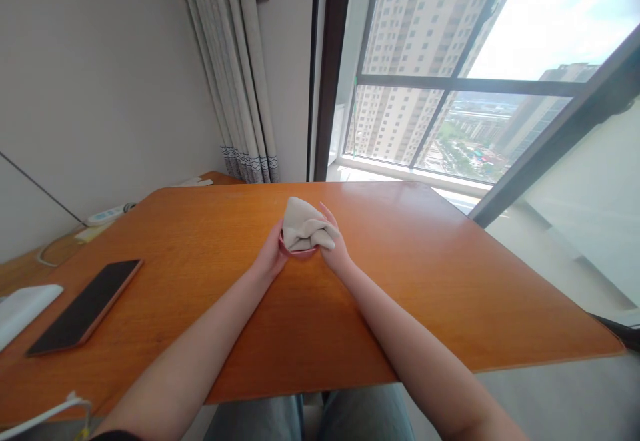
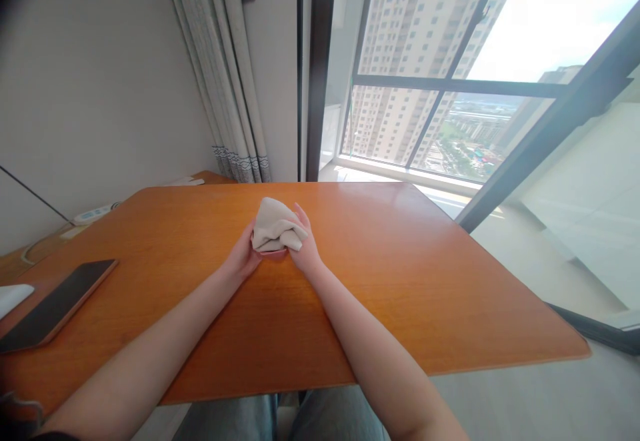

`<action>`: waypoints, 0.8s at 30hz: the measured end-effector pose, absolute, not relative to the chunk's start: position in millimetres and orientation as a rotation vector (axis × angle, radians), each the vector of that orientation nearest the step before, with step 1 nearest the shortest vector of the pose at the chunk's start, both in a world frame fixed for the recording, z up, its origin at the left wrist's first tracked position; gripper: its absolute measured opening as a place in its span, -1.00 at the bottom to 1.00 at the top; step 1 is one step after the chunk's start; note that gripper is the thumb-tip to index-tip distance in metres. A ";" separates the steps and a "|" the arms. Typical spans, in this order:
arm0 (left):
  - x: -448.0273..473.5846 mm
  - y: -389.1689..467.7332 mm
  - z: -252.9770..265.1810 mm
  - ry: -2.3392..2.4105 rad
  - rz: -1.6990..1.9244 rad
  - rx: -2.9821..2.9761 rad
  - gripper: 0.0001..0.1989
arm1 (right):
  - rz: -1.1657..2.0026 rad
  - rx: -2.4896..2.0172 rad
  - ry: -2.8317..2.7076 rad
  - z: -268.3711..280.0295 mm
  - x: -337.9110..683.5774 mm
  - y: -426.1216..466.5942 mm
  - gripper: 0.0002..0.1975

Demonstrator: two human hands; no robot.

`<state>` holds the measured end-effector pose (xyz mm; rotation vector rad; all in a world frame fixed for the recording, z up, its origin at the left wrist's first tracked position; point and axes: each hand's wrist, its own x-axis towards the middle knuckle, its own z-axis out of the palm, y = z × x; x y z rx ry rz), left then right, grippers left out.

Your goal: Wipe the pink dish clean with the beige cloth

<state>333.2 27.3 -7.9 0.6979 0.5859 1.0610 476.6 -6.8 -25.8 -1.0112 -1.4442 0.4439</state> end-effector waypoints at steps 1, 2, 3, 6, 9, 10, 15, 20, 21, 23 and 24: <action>335.3 26.2 -9.0 0.563 1.104 0.664 -0.64 | 0.453 -1.006 -1.444 -27.2 474.9 -6.4 -0.65; 337.0 25.2 -10.2 0.538 1.144 0.643 -0.64 | 0.460 -1.001 -1.450 -28.7 472.9 -5.9 -0.65; 338.0 24.2 -11.2 0.512 1.178 0.638 -0.64 | 0.461 -1.000 -1.450 -30.1 471.0 -5.3 -0.66; 336.5 22.3 -10.9 0.425 1.143 0.714 -0.62 | 0.432 -1.028 -1.376 -31.6 470.3 -3.0 -0.71; 328.2 24.1 -6.9 0.414 0.873 0.861 -0.57 | 0.414 -1.077 -1.287 -27.5 479.1 -1.3 -0.70; 324.9 25.9 -6.0 0.441 0.769 0.891 -0.56 | 0.426 -1.086 -1.288 -25.7 482.5 -1.1 -0.69; 317.7 38.0 -11.8 0.779 0.620 0.909 -0.60 | 0.583 -1.050 -1.428 -22.7 487.1 -1.5 -0.64; 327.2 36.4 -15.8 0.644 0.919 0.773 -0.57 | 0.558 -1.029 -1.421 -28.5 477.4 -2.8 -0.63; 329.2 34.1 -15.1 0.586 0.979 0.741 -0.55 | 0.546 -1.026 -1.417 -29.8 475.1 -3.2 -0.64; 331.6 28.9 -12.6 0.536 1.037 0.718 -0.50 | 0.529 -1.034 -1.415 -31.4 470.9 -4.2 -0.68; 331.7 26.5 -10.9 0.535 1.029 0.728 -0.48 | 0.519 -1.043 -1.412 -31.3 469.7 -4.8 -0.70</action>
